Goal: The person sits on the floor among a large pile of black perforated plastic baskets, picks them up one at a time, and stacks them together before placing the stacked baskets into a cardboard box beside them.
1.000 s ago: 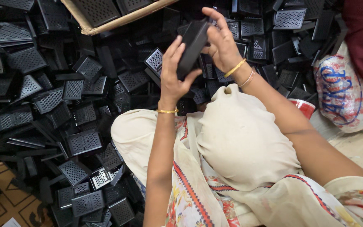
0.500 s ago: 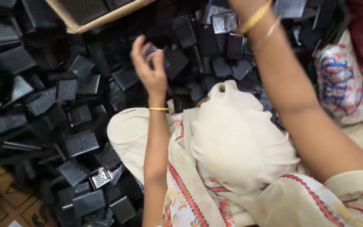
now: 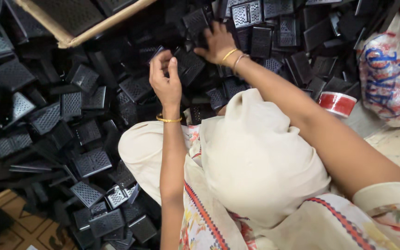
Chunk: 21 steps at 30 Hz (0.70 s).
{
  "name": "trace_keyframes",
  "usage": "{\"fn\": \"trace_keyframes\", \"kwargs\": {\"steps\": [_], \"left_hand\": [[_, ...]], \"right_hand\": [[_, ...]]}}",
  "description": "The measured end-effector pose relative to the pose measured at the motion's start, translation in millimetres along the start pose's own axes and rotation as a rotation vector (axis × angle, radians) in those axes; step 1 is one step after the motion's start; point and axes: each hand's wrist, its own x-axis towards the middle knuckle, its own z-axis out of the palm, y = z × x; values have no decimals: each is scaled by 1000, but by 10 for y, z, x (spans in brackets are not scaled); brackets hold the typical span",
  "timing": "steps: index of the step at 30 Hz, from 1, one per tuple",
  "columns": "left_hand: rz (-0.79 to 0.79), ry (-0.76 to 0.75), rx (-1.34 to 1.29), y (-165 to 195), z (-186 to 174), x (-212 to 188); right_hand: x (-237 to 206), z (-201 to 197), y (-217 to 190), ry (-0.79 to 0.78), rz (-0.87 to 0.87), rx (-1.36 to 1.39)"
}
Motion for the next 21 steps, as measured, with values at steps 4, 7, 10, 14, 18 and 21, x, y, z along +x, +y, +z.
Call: {"fn": "trace_keyframes", "kwargs": {"steps": [4,7,10,14,18,21], "left_hand": [[-76,-20,60,-135,-18,-59],[-127,-47,89,-284,-16,-115],[-242,-93,-94,-419,47,-124],[-499,-170,-549,-465,57,-105],[-425,-188,-760,-369,-69,-90],[-487,-195,-949,-307,-131,-48]], "right_hand": [[-70,110,10,-37,106,-152],[-129,85,44,-1,178,-68],[-244,31,-94,64,257,218],[-459,-41,-337,117,-243,407],[-462,-113,-402,148,-413,395],[-407,-109,-377,140,-574,297]]}}
